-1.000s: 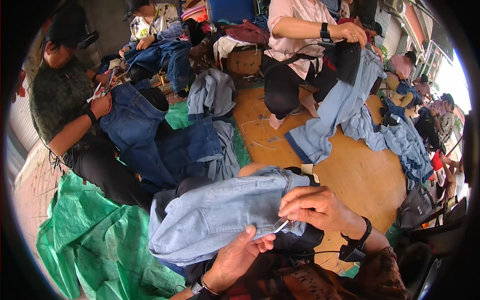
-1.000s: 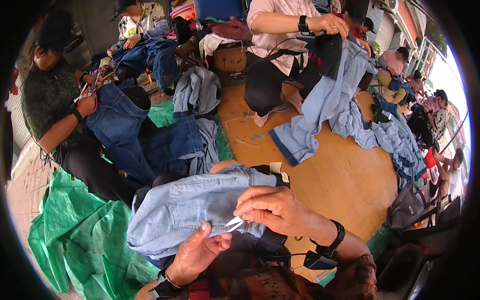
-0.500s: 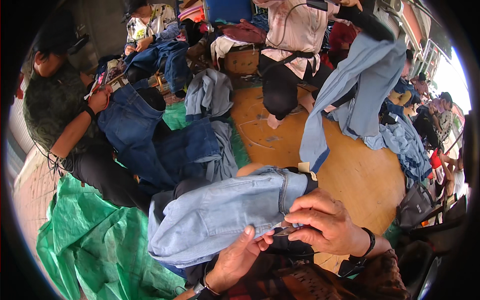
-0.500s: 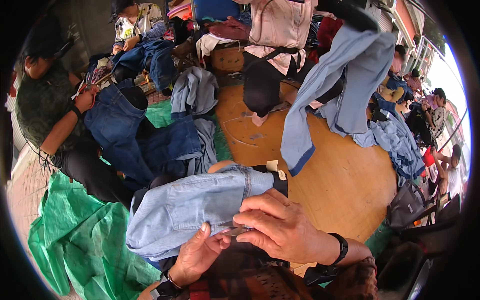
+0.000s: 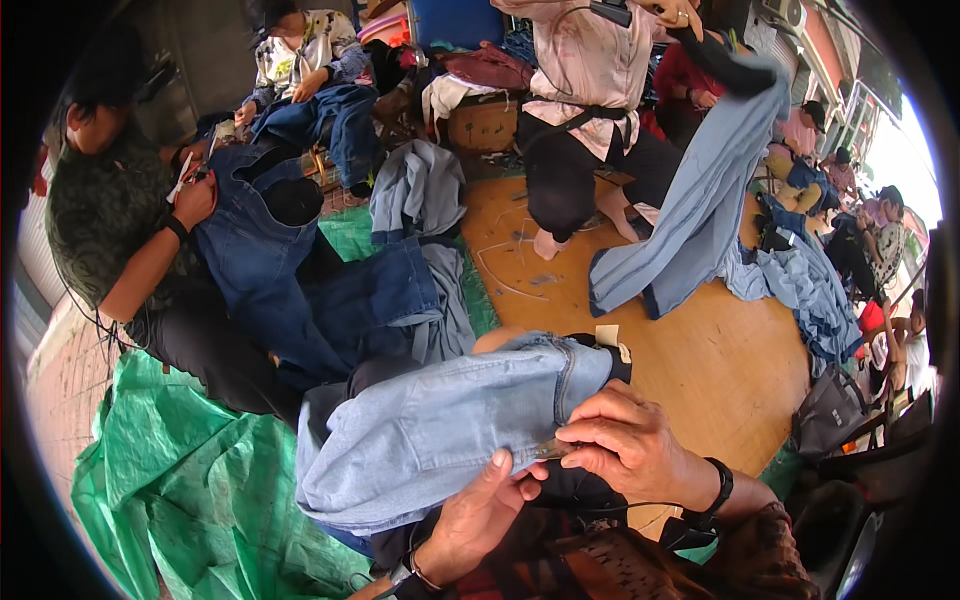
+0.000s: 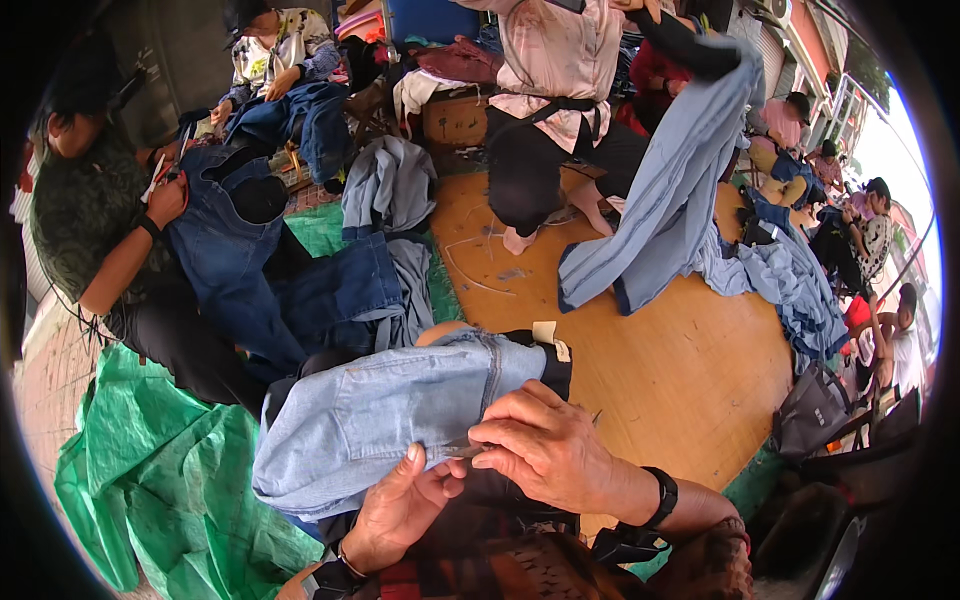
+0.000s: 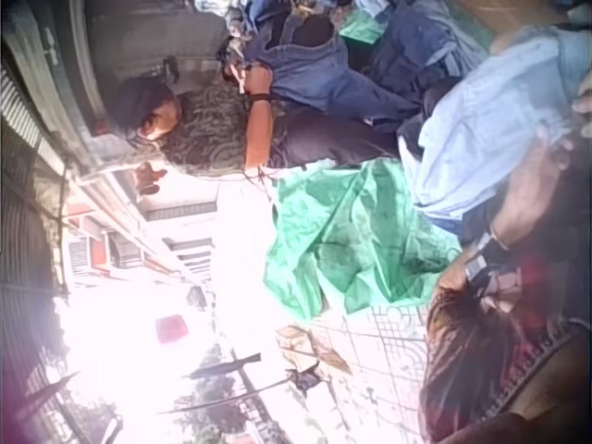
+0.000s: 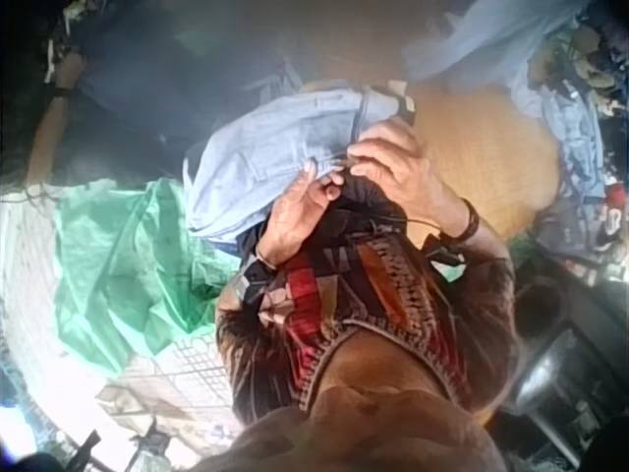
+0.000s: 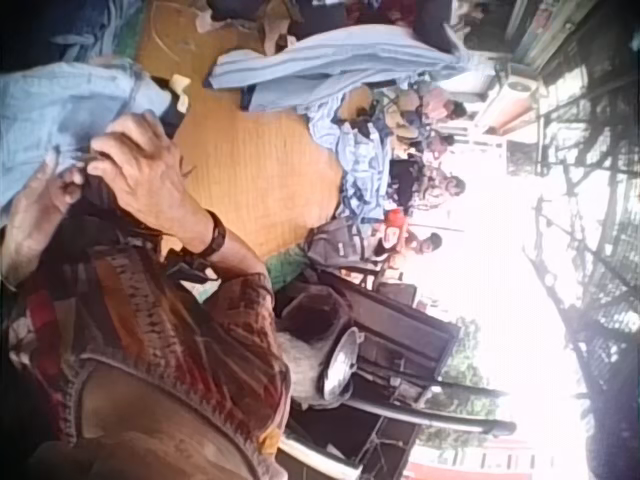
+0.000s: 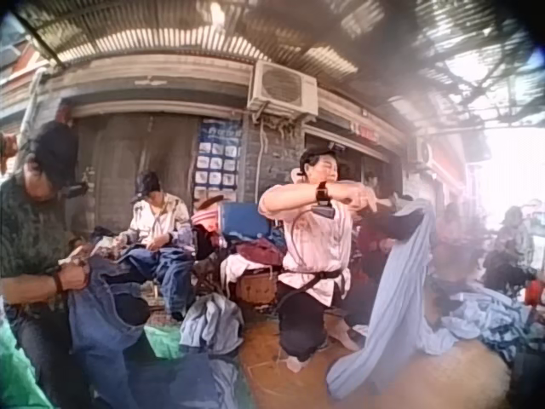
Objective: Repairing and finishing denim jeans by trimming loose threads with snips.
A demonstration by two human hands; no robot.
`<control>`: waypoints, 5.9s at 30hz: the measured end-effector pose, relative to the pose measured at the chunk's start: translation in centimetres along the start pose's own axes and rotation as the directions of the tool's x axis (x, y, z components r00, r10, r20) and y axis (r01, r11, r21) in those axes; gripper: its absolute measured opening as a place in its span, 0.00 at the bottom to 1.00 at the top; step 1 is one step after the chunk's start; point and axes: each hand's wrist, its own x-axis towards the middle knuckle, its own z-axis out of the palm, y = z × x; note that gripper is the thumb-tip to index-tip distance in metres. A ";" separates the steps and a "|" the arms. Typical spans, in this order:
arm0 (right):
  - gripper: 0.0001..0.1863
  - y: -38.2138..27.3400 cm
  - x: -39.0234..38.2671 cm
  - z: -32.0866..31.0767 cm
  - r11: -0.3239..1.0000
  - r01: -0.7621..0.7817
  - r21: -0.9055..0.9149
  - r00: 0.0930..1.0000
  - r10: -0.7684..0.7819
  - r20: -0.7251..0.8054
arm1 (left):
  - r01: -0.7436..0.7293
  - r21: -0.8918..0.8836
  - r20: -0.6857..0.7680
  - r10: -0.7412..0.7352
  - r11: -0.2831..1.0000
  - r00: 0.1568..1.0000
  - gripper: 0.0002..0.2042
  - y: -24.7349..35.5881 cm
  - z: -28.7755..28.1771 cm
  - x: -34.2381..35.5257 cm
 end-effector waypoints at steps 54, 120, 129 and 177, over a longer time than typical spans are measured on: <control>0.17 1.7 1.8 -1.6 0.947 0.099 -0.305 0.927 -0.199 -0.317 | -0.070 0.252 0.071 0.054 0.965 0.996 0.23 -1.0 -3.0 1.3; 0.09 10.2 5.4 -7.3 0.958 0.139 -0.249 0.968 -0.185 -0.171 | 0.213 0.677 0.589 0.692 -0.704 0.417 0.06 16.3 -8.6 -15.6; 0.08 12.1 -5.1 -0.9 0.960 -0.269 0.084 0.963 0.267 0.032 | 0.170 0.970 -0.023 0.632 -0.173 0.775 0.08 9.2 -14.8 -15.5; 0.07 15.5 0.6 1.2 -0.240 -0.204 0.949 0.741 0.596 0.310 | -0.136 0.927 0.323 0.561 -0.349 0.762 0.09 15.7 -3.2 5.2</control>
